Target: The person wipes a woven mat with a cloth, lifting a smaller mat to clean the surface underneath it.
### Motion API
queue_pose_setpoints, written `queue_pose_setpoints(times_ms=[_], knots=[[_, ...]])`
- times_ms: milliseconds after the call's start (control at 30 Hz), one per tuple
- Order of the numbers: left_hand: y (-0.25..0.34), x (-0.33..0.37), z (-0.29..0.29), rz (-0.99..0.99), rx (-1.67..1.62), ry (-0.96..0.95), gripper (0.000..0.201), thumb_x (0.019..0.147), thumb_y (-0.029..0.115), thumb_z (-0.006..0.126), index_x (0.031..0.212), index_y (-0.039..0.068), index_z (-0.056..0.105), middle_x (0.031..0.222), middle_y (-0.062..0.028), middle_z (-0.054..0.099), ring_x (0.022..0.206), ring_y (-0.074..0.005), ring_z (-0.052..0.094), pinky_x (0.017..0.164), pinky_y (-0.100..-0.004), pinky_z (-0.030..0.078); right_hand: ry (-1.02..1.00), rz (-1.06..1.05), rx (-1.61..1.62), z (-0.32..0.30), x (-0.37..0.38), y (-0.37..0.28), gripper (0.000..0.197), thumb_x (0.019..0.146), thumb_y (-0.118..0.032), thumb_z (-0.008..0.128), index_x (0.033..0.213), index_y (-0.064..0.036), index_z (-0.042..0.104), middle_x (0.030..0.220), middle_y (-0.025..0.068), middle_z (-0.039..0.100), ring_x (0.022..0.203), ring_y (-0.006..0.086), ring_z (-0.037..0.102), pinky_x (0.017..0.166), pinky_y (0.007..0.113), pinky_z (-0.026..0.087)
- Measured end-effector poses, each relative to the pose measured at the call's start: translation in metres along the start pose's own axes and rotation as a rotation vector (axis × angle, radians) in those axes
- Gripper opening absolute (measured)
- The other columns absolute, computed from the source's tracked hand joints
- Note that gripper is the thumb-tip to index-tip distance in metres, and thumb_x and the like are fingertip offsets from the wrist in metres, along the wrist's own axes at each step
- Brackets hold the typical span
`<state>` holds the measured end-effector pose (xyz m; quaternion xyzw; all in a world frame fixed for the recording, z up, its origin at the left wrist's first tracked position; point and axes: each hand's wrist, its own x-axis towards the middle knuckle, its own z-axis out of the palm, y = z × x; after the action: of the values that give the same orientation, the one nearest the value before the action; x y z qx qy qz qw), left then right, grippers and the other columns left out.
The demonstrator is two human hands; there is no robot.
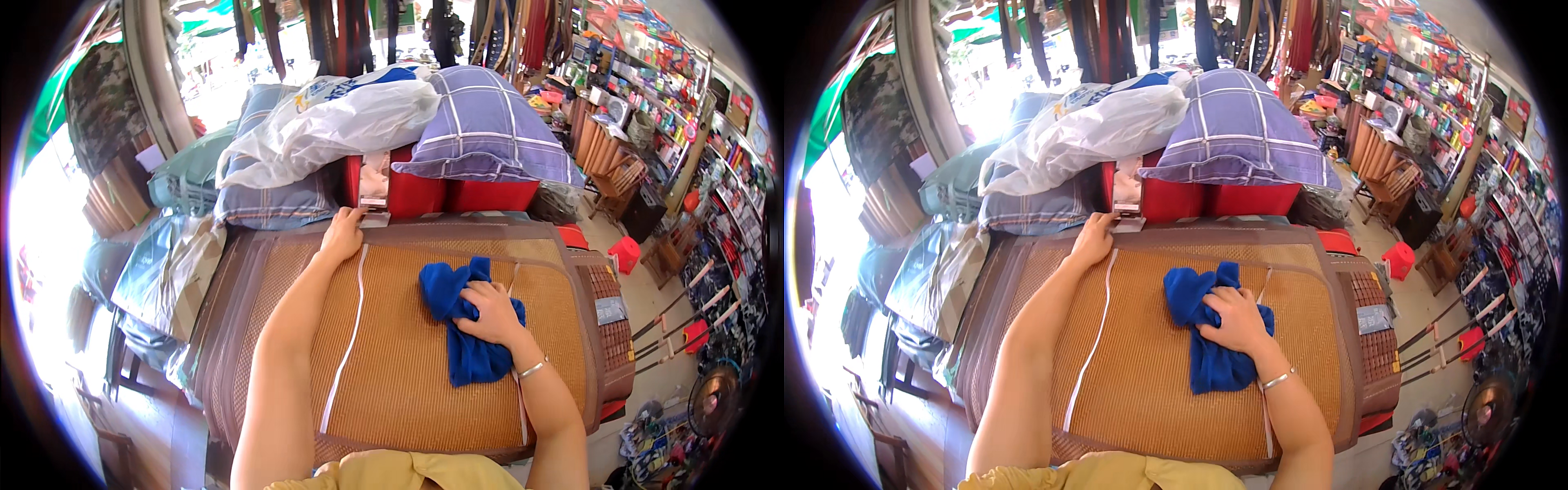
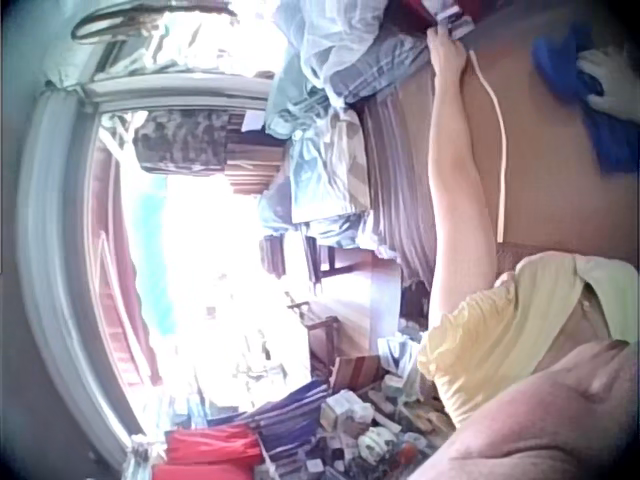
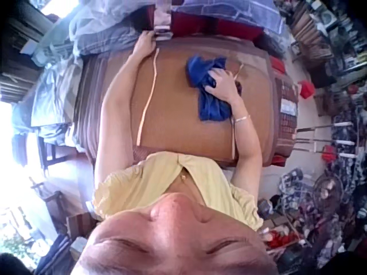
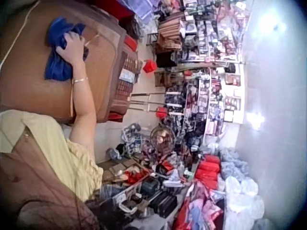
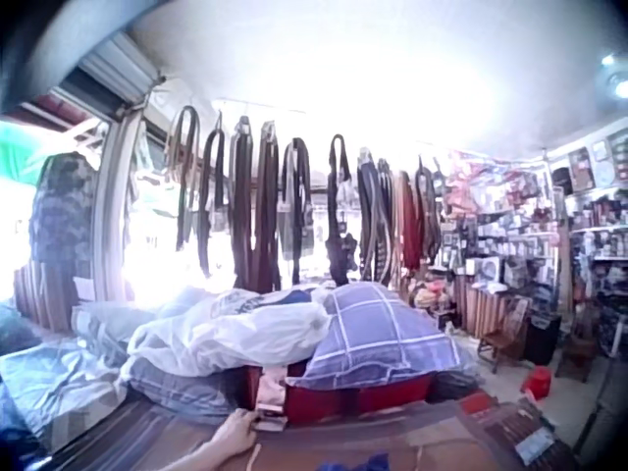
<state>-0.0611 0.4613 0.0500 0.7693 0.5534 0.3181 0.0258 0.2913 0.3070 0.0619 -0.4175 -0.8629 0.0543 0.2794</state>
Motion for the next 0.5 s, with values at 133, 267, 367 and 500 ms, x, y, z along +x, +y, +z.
queue_pose_setpoints(times_ms=[133, 267, 367, 500], knots=[[-0.011, 0.039, 0.018, -0.097, 0.036, 0.032, 0.048, 0.082, 0.0, 0.053, 0.126, 0.015, 0.061, 0.118, -0.0145, 0.056, 0.117, -0.0351, 0.053, 0.098, -0.0445, 0.047, -0.023, 0.03, 0.022, -0.004, -0.003, 0.001, 0.049, 0.071, -0.033, 0.075, 0.111, -0.0072, 0.065, 0.119, 0.0113, 0.062, 0.115, 0.0273, 0.056, 0.101, 0.044, 0.036], [-0.024, 0.056, 0.025, -0.041, 0.059, 0.049, 0.049, 0.08, -0.003, 0.051, 0.124, 0.016, 0.063, 0.114, -0.0144, 0.056, 0.114, -0.0353, 0.054, 0.097, -0.0443, 0.047, -0.043, 0.05, 0.04, -0.006, -0.002, -0.001, 0.049, 0.072, -0.034, 0.075, 0.112, -0.0074, 0.065, 0.119, 0.0104, 0.062, 0.117, 0.0272, 0.055, 0.103, 0.046, 0.035], [-0.026, 0.065, 0.026, -0.01, 0.071, 0.05, 0.052, 0.079, -0.003, 0.051, 0.127, 0.016, 0.061, 0.114, -0.0152, 0.056, 0.113, -0.0359, 0.054, 0.096, -0.0448, 0.047, -0.045, 0.063, 0.046, -0.007, -0.002, -0.004, 0.049, 0.071, -0.033, 0.076, 0.112, -0.008, 0.065, 0.12, 0.0098, 0.062, 0.118, 0.0273, 0.055, 0.103, 0.046, 0.035], [-0.016, 0.074, 0.016, -0.054, 0.1, 0.173, 0.057, 0.08, -0.002, 0.052, 0.134, 0.015, 0.055, 0.115, -0.0172, 0.055, 0.112, -0.0369, 0.054, 0.093, -0.0467, 0.049, -0.046, 0.063, 0.041, -0.007, -0.001, -0.003, 0.05, 0.071, -0.033, 0.076, 0.113, -0.0087, 0.065, 0.121, 0.0095, 0.062, 0.12, 0.0277, 0.055, 0.103, 0.047, 0.035]])
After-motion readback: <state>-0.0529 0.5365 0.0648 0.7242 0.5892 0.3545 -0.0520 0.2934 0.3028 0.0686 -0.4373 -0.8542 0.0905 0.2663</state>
